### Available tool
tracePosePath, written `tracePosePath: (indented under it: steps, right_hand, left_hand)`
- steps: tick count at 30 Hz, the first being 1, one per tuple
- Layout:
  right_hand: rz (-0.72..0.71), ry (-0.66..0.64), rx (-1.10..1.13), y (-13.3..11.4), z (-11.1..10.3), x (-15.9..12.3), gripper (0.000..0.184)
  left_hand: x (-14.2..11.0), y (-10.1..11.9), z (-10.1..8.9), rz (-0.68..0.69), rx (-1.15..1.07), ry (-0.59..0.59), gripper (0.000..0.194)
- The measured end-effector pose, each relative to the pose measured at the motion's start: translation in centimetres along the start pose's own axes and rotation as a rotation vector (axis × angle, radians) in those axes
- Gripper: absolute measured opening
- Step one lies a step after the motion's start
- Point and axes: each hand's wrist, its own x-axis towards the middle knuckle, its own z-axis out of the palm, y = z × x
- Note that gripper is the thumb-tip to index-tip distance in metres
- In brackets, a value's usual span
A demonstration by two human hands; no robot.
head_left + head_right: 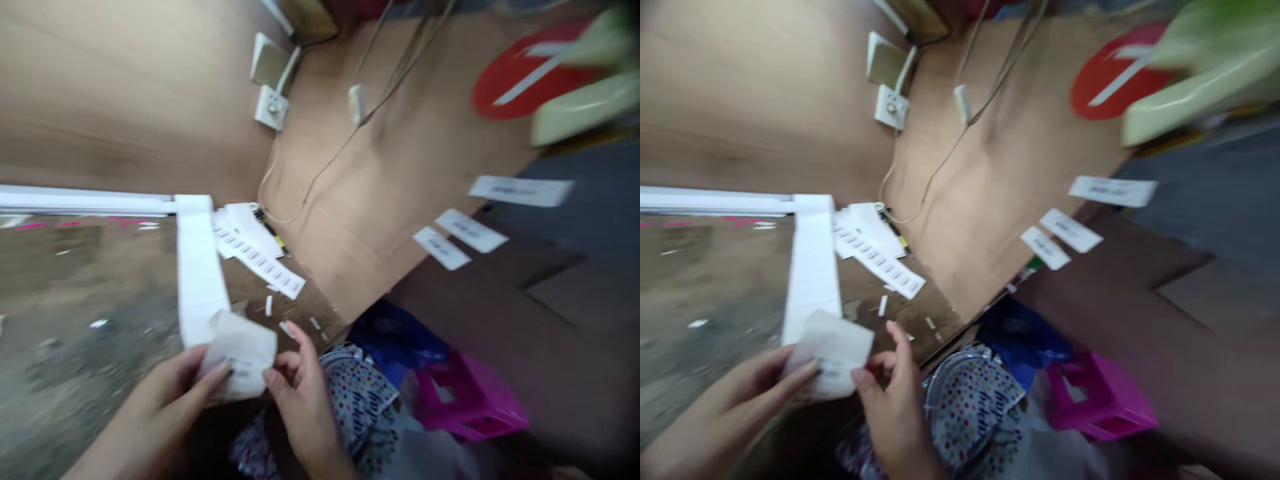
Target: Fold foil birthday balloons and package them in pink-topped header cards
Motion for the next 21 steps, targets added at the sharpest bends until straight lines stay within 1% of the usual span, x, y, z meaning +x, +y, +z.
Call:
tracePosePath:
  steps: [1,2,3,5,7,8,9,10,11,12,13,14,15,16,17,19,21]
  right_hand:
    - [0.061,0.013,0.173,0.8,1.7,-0.3,0.063]
    - [0.096,0.048,0.300,1.3,3.0,-0.3,0.060]
    - [0.110,0.076,0.380,1.6,3.9,-0.2,0.055]
    - [0.109,0.086,0.422,1.8,4.6,0.4,0.043]
    - [0.093,0.065,0.323,1.6,4.2,1.0,0.032]
    - [0.042,0.077,0.213,1.3,3.8,1.2,0.029]
    - [-0.051,0.110,0.068,1.1,3.3,1.4,0.026]
    - [-0.181,0.145,-0.098,0.7,2.8,1.5,0.026]
    - [-0.332,0.153,-0.256,0.4,2.4,1.6,0.026]
    - [-0.476,0.113,-0.383,0.1,2.0,1.7,0.028]
    - [-0.586,0.020,-0.462,-0.2,1.8,1.8,0.031]
    - [-0.647,-0.097,-0.491,-0.4,1.7,1.9,0.034]
    - [-0.665,-0.201,-0.480,-0.6,1.8,2.0,0.035]
    - [-0.648,-0.270,-0.449,-0.7,1.9,2.0,0.034]
    - [-0.608,-0.295,-0.408,-0.7,2.0,2.0,0.031]
    - [-0.498,-0.277,-0.336,-0.5,2.3,2.0,0.023]
    - [-0.406,-0.250,-0.298,-0.2,2.7,1.8,0.018]
  left_hand:
    - [-0.6,0.4,-0.2,-0.010,-0.019,-0.006,0.044]
    - [-1.0,0.7,-0.2,-0.026,-0.046,-0.027,0.041]
    - [-1.1,0.8,-0.2,-0.040,-0.082,-0.052,0.039]
    - [-1.1,0.9,-0.1,-0.057,-0.143,-0.087,0.034]
    - [-1.1,0.7,-0.3,-0.058,-0.186,-0.091,0.031]
    - [-1.2,0.6,-0.4,-0.057,-0.203,-0.084,0.030]
    - [-1.2,0.5,-0.5,-0.059,-0.219,-0.075,0.029]
    - [-1.3,0.3,-0.6,-0.064,-0.230,-0.071,0.029]
    - [-1.3,0.2,-0.8,-0.071,-0.232,-0.075,0.028]
    - [-1.3,0.1,-0.9,-0.072,-0.221,-0.080,0.028]
    - [-1.3,0.0,-1.1,-0.067,-0.201,-0.086,0.028]
    - [-1.3,-0.1,-1.2,-0.054,-0.176,-0.091,0.028]
    - [-1.2,-0.2,-1.3,-0.036,-0.153,-0.102,0.027]
    - [-1.2,-0.2,-1.4,-0.015,-0.132,-0.121,0.027]
    - [-1.2,-0.2,-1.5,0.007,-0.112,-0.146,0.026]
    - [-1.2,-0.2,-1.7,0.043,-0.067,-0.201,0.023]
    - [-1.2,-0.1,-1.8,0.060,-0.007,-0.220,0.020]
